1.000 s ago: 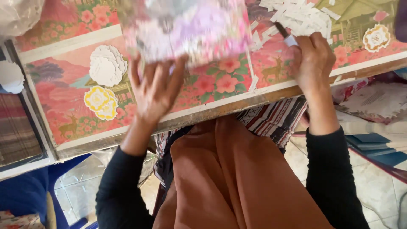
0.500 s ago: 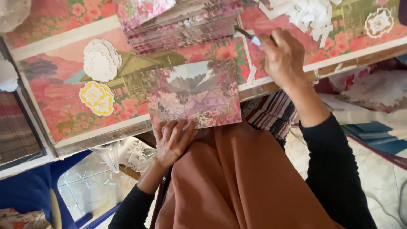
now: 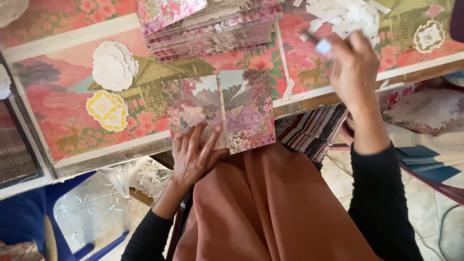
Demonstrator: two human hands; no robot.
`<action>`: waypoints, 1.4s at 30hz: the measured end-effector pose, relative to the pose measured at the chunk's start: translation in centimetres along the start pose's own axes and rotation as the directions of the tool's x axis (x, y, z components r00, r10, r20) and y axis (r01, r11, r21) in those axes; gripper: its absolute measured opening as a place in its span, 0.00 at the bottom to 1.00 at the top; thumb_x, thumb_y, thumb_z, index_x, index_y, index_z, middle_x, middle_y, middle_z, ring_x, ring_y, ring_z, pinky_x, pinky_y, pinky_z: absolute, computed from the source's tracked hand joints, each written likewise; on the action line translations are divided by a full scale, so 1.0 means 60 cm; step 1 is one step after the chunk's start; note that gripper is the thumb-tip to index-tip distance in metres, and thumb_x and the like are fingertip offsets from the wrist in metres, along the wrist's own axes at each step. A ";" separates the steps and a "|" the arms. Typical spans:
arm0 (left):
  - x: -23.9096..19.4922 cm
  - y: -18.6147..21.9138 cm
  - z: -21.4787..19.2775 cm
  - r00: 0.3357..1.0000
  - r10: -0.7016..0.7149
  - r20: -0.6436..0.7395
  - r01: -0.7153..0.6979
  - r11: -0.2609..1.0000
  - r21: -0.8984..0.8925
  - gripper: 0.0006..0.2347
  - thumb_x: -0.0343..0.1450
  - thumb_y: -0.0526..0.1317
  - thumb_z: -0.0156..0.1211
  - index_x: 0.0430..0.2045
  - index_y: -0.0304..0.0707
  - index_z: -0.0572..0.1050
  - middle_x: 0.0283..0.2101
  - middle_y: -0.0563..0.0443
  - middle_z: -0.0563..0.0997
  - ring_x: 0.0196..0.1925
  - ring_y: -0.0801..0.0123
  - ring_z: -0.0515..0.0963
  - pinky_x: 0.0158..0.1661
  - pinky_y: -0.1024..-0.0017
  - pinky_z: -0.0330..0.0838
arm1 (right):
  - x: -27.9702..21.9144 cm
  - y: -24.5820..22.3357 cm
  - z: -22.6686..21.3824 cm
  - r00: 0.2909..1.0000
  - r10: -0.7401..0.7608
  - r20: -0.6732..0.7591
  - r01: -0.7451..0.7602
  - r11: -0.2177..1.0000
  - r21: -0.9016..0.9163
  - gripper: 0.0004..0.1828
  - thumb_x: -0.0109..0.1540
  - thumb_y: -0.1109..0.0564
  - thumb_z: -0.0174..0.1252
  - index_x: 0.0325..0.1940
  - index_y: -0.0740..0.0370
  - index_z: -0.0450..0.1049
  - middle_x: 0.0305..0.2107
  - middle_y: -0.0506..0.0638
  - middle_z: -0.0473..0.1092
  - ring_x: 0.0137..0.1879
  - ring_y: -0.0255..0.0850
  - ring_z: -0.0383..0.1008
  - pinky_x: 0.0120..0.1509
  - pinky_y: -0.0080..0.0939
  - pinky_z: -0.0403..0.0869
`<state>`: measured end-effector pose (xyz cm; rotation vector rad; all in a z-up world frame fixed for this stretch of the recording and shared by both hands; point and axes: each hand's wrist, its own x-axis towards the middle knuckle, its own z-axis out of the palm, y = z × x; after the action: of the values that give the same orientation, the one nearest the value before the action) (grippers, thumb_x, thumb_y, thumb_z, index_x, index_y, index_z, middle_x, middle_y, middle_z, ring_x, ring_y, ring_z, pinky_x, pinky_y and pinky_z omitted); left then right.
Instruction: Assembling decorative paper cards by inserting paper cutouts using a small tool
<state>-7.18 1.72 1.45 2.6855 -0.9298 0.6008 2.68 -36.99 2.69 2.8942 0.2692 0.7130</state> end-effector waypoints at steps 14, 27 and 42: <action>0.007 0.000 0.018 0.992 -0.018 0.122 0.010 0.998 0.066 0.20 0.73 0.60 0.40 0.57 0.59 0.66 0.59 0.48 0.64 0.49 0.59 0.73 0.43 0.63 0.65 | -0.054 -0.008 -0.088 0.913 -0.358 0.196 0.206 0.819 0.535 0.15 0.62 0.74 0.57 0.48 0.61 0.79 0.30 0.50 0.66 0.32 0.36 0.63 0.25 0.29 0.67; 0.020 0.001 0.010 0.997 0.013 0.070 -0.018 0.997 0.076 0.21 0.73 0.60 0.38 0.54 0.54 0.69 0.53 0.49 0.69 0.46 0.59 0.72 0.39 0.66 0.64 | -0.096 0.023 -0.029 0.967 -0.251 0.044 0.221 0.913 0.343 0.10 0.68 0.68 0.60 0.48 0.56 0.80 0.30 0.49 0.63 0.34 0.39 0.62 0.27 0.33 0.63; 0.046 0.011 0.011 0.976 -0.153 0.152 0.154 0.988 0.006 0.26 0.65 0.62 0.58 0.53 0.54 0.69 0.57 0.49 0.69 0.49 0.56 0.72 0.38 0.59 0.65 | -0.112 0.115 0.072 0.996 0.029 0.088 -0.074 0.814 0.576 0.18 0.61 0.81 0.48 0.56 0.84 0.70 0.44 0.71 0.66 0.45 0.62 0.68 0.49 0.51 0.68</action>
<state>-5.43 -0.52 2.18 2.7963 -0.7477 0.3638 -0.22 -45.52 -2.79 3.5126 0.4745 0.6087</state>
